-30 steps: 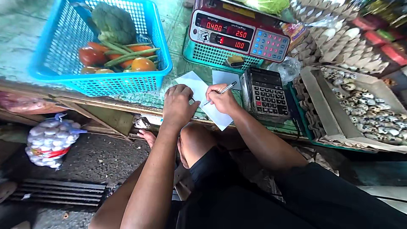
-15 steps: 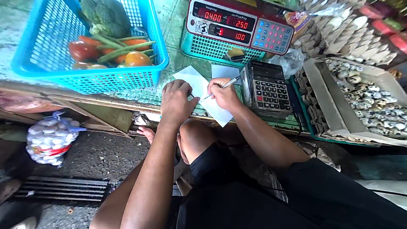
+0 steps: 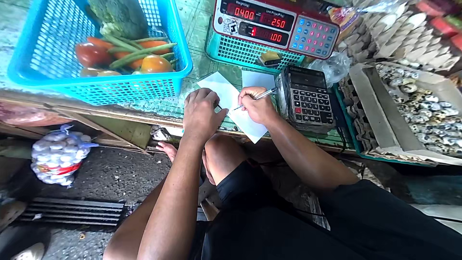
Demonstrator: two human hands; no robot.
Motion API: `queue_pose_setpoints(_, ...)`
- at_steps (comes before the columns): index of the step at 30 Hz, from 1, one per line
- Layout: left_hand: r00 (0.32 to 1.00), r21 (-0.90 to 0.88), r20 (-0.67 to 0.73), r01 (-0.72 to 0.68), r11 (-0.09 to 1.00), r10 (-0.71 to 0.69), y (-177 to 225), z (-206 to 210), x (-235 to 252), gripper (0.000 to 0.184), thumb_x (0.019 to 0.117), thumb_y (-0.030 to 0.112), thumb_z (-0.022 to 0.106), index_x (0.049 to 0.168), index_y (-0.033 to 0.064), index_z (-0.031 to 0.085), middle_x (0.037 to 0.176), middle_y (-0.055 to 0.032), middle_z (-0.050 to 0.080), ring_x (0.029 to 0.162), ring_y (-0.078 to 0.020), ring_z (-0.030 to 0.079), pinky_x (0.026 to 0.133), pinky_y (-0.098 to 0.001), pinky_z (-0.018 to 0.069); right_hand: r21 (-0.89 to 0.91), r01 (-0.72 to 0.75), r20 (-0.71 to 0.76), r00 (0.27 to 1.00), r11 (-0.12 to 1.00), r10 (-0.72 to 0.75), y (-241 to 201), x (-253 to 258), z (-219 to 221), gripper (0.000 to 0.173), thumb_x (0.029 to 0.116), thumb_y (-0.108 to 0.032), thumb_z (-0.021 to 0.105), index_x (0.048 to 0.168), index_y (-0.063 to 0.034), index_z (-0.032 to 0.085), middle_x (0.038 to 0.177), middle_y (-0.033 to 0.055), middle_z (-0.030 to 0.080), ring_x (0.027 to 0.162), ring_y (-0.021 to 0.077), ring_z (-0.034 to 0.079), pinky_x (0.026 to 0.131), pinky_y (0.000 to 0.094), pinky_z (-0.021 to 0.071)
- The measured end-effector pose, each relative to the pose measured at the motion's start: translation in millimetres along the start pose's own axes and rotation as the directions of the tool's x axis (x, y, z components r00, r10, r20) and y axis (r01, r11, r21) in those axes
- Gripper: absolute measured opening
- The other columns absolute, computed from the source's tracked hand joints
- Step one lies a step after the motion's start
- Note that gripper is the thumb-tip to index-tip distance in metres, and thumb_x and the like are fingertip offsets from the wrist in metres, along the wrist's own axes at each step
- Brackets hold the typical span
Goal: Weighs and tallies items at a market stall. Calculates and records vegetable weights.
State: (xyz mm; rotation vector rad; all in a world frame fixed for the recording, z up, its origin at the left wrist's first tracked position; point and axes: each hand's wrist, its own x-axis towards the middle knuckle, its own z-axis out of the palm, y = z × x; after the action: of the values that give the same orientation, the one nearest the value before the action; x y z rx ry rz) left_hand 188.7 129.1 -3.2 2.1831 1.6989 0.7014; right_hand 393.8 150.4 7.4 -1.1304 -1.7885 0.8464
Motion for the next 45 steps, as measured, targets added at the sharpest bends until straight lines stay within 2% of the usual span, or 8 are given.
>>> queue_pose_setpoints(14, 1.000, -0.003, 0.004, -0.008, 1.000, 0.008, 0.2, -1.0, -0.5, 0.037, 0.0890, 0.048, 0.074, 0.108, 0.0162, 0.072, 0.133, -0.0054, 0.063, 0.136, -0.0285, 0.050, 0.117, -0.0539, 0.0340, -0.023, -0.008, -0.001, 1.000, 1.000, 0.008, 0.9, 0.8, -1.1, 0.027, 0.0918, -0.004, 0.051, 0.068, -0.0092, 0.063, 0.062, -0.0031, 0.060, 0.054, 0.0041, 0.055, 0.051, 0.0233, 0.0446)
queue_pose_setpoints(21, 1.000, 0.003, -0.008, -0.014, 1.000, 0.014, -0.8, 0.6, 0.3, 0.037, 0.0893, 0.049, 0.073, 0.108, 0.0164, 0.072, 0.132, -0.0053, 0.063, 0.136, -0.0283, 0.050, 0.117, -0.0535, 0.0338, -0.046, -0.023, 0.004, 1.000, 0.999, 0.023, 1.6, 3.7, -3.5, 0.027, 0.0937, -0.005, 0.050, 0.070, -0.0093, 0.063, 0.064, -0.0032, 0.061, 0.057, 0.0039, 0.056, 0.053, 0.0234, 0.0455)
queue_pose_setpoints(27, 1.000, 0.012, -0.019, -0.021, 1.000, 0.021, -2.8, 1.4, -1.0, 0.037, 0.0887, 0.049, 0.074, 0.107, 0.0169, 0.073, 0.131, -0.0045, 0.064, 0.134, -0.0277, 0.051, 0.116, -0.0533, 0.0354, -0.040, -0.021, -0.022, 1.000, 0.999, 0.021, 1.6, 2.2, -2.2, 0.028, 0.0923, -0.004, 0.049, 0.068, -0.0095, 0.060, 0.061, -0.0033, 0.058, 0.055, 0.0040, 0.052, 0.051, 0.0234, 0.0410)
queue_pose_setpoints(32, 0.997, -0.015, -0.054, -0.057, 0.998, 0.056, 0.4, 0.7, -3.2, 0.034, 0.0884, 0.042, 0.078, 0.105, 0.0132, 0.073, 0.130, -0.0085, 0.064, 0.132, -0.0328, 0.053, 0.113, -0.0581, 0.0374, -0.075, -0.038, -0.007, 0.999, 0.996, 0.037, 1.3, 5.8, -5.9, 0.029, 0.0941, -0.006, 0.050, 0.067, -0.0088, 0.060, 0.059, -0.0022, 0.055, 0.054, 0.0063, 0.050, 0.051, 0.0268, 0.0402)
queue_pose_setpoints(34, 0.998, -0.011, -0.050, -0.041, 0.999, 0.041, 0.0, 0.9, -2.1, 0.035, 0.0882, 0.044, 0.078, 0.105, 0.0139, 0.073, 0.131, -0.0077, 0.064, 0.133, -0.0318, 0.053, 0.114, -0.0572, 0.0373, -0.096, -0.054, 0.006, 0.998, 0.994, 0.055, -0.9, 7.3, -6.8, 0.029, 0.0950, -0.007, 0.050, 0.067, -0.0089, 0.059, 0.060, -0.0017, 0.054, 0.055, 0.0072, 0.050, 0.052, 0.0280, 0.0402)
queue_pose_setpoints(38, 0.997, -0.026, -0.055, -0.054, 0.998, 0.053, 2.1, -1.2, -7.1, 0.032, 0.0881, 0.040, 0.079, 0.104, 0.0127, 0.073, 0.131, -0.0100, 0.063, 0.132, -0.0342, 0.053, 0.111, -0.0602, 0.0389, -0.087, -0.030, 0.035, 0.999, 0.996, 0.033, -0.7, 5.6, -7.3, 0.029, 0.0919, -0.007, 0.050, 0.065, -0.0092, 0.060, 0.060, -0.0024, 0.055, 0.055, 0.0065, 0.051, 0.051, 0.0277, 0.0397)
queue_pose_setpoints(43, 0.997, -0.018, -0.063, -0.048, 0.999, 0.047, 0.9, 0.6, -5.3, 0.033, 0.0877, 0.041, 0.079, 0.103, 0.0128, 0.073, 0.130, -0.0091, 0.064, 0.130, -0.0330, 0.054, 0.111, -0.0591, 0.0393, -0.003, -0.052, -0.122, 0.991, 0.999, 0.052, 0.4, 0.9, -5.6, 0.028, 0.0927, -0.004, 0.050, 0.068, -0.0078, 0.062, 0.060, -0.0027, 0.057, 0.053, 0.0047, 0.052, 0.051, 0.0240, 0.0419)
queue_pose_setpoints(45, 0.998, -0.012, -0.057, -0.042, 0.999, 0.042, 1.3, 0.3, -6.1, 0.033, 0.0881, 0.041, 0.079, 0.104, 0.0131, 0.073, 0.131, -0.0085, 0.064, 0.131, -0.0326, 0.053, 0.112, -0.0585, 0.0388, -0.034, -0.069, -0.111, 0.992, 0.997, 0.065, 0.1, 1.0, -5.1, 0.028, 0.0928, -0.006, 0.051, 0.067, -0.0083, 0.062, 0.058, -0.0025, 0.056, 0.053, 0.0057, 0.051, 0.050, 0.0258, 0.0413)
